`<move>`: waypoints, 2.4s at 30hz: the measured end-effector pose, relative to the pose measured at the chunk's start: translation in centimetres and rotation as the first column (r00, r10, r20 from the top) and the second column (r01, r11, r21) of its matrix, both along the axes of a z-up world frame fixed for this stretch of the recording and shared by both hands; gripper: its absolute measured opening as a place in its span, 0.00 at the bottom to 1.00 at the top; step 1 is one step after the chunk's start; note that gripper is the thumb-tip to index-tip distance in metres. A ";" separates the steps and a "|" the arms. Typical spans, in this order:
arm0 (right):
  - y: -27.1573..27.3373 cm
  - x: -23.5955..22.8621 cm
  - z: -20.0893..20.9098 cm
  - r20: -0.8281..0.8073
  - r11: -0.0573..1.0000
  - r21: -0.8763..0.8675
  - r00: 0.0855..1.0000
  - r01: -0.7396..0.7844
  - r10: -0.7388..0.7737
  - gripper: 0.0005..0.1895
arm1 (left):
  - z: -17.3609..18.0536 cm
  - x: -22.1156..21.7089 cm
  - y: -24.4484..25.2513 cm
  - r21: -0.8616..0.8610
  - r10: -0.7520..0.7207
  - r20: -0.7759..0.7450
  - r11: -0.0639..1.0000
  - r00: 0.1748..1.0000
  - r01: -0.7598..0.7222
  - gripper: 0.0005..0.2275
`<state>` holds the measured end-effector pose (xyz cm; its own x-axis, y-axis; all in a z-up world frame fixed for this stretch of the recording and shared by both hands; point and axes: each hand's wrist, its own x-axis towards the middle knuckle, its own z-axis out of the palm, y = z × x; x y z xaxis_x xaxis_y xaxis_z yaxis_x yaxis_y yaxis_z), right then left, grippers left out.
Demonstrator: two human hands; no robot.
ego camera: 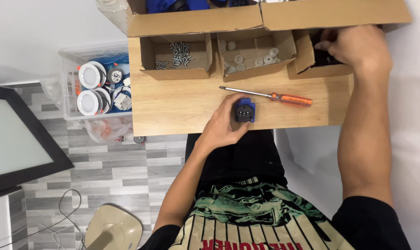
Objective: The person assembles a small blue electrical component by inserting a screw and tightening it with a screwdriver. They then attach a white plastic cover to the component. The person repeats this assembly process with a second blue component, using the same tools and parts.
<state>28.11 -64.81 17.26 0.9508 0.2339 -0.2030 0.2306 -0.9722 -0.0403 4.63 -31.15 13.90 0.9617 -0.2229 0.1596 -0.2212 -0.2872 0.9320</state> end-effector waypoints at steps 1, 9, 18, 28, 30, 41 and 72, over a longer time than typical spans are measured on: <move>0.4 -0.6 0.8 -0.017 0.997 0.078 1.000 0.019 -0.018 0.08 | 0.0 0.0 0.0 -0.009 0.002 -0.014 1.000 1.000 -0.002 0.29; -1.7 -7.9 2.7 0.213 0.927 0.346 0.974 -0.144 0.072 0.09 | 0.3 0.3 0.1 -0.025 -0.005 -0.056 1.000 0.998 0.004 0.28; -1.4 -16.5 1.6 0.311 0.505 0.843 0.933 -0.182 -0.183 0.08 | 0.1 0.6 -0.5 0.035 -0.002 -0.036 0.999 0.999 0.004 0.28; 6.4 -22.6 -7.8 -0.086 -0.035 0.996 0.994 0.084 -0.072 0.09 | -1.6 1.0 -0.9 -0.137 0.131 0.193 0.985 0.972 -0.105 0.33; 8.0 -23.5 -7.5 -0.064 -0.114 0.991 0.998 0.064 -0.003 0.08 | -1.4 0.6 -0.6 -0.211 0.193 0.254 0.967 0.948 -0.141 0.32; 10.6 -23.9 -6.3 0.061 -0.186 0.981 0.997 -0.050 0.056 0.04 | 0.9 -1.7 -1.4 -0.345 0.237 0.453 0.935 0.859 -0.076 0.06; 11.3 -21.1 -6.6 0.560 0.356 0.769 0.828 -0.531 0.026 0.04 | -1.6 0.4 -1.5 -0.187 0.302 0.512 0.953 0.804 -0.239 0.05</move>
